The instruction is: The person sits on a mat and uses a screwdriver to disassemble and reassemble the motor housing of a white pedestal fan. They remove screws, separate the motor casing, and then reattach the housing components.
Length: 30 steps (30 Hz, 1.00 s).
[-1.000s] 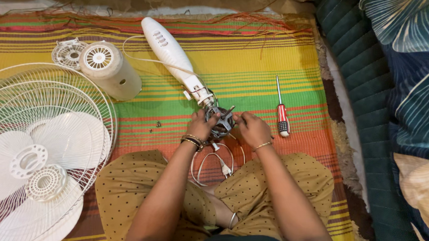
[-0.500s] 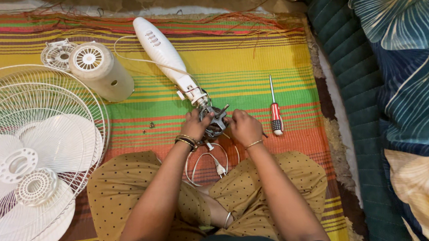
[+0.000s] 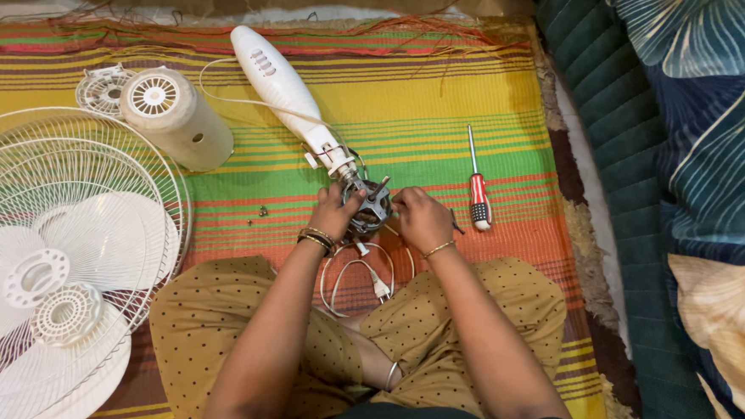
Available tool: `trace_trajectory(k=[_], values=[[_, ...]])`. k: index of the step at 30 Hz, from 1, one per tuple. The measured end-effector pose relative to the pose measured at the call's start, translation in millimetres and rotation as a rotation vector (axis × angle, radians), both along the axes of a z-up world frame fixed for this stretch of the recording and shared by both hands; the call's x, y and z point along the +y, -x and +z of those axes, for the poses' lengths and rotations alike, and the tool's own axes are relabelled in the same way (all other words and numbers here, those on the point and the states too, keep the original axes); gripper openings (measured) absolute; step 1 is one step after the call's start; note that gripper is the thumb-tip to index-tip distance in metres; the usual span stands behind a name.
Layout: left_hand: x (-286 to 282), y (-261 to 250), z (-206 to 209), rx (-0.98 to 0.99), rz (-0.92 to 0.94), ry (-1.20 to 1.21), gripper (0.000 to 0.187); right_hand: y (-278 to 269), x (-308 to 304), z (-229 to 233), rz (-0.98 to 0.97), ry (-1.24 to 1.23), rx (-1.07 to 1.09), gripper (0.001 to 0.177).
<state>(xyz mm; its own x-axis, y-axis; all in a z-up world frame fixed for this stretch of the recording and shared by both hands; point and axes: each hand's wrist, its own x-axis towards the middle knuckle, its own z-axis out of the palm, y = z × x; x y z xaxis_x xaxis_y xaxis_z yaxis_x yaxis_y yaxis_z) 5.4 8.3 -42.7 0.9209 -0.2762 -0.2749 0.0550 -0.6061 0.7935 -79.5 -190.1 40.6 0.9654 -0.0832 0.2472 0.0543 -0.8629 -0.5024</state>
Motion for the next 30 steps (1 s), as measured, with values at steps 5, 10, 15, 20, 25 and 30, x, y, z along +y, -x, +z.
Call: trace_trajectory(k=[5, 10, 15, 20, 25, 30], values=[[2, -1, -15, -0.376, -0.221, -0.123, 0.049, -8, 3, -9, -0.077, 0.100, 0.093, 0.034], [1, 9, -4, -0.071, 0.080, 0.044, 0.064, -5, 6, -10, -0.080, 0.108, 0.112, 0.036], [1, 12, 14, -0.131, 0.121, 0.108, 0.066, 4, 4, -9, 0.051, -0.004, -0.118, 0.022], [5, 15, 9, -0.193, 0.099, 0.102, 0.064, 0, 12, -9, -0.048, 0.133, 0.056, 0.030], [4, 15, 14, -0.170, 0.120, 0.096, 0.067, 3, 11, -1, -0.106, 0.077, 0.073, 0.036], [6, 19, 25, -0.068, 0.152, 0.066, 0.070, 7, 7, -5, 0.019, 0.087, -0.072, 0.026]])
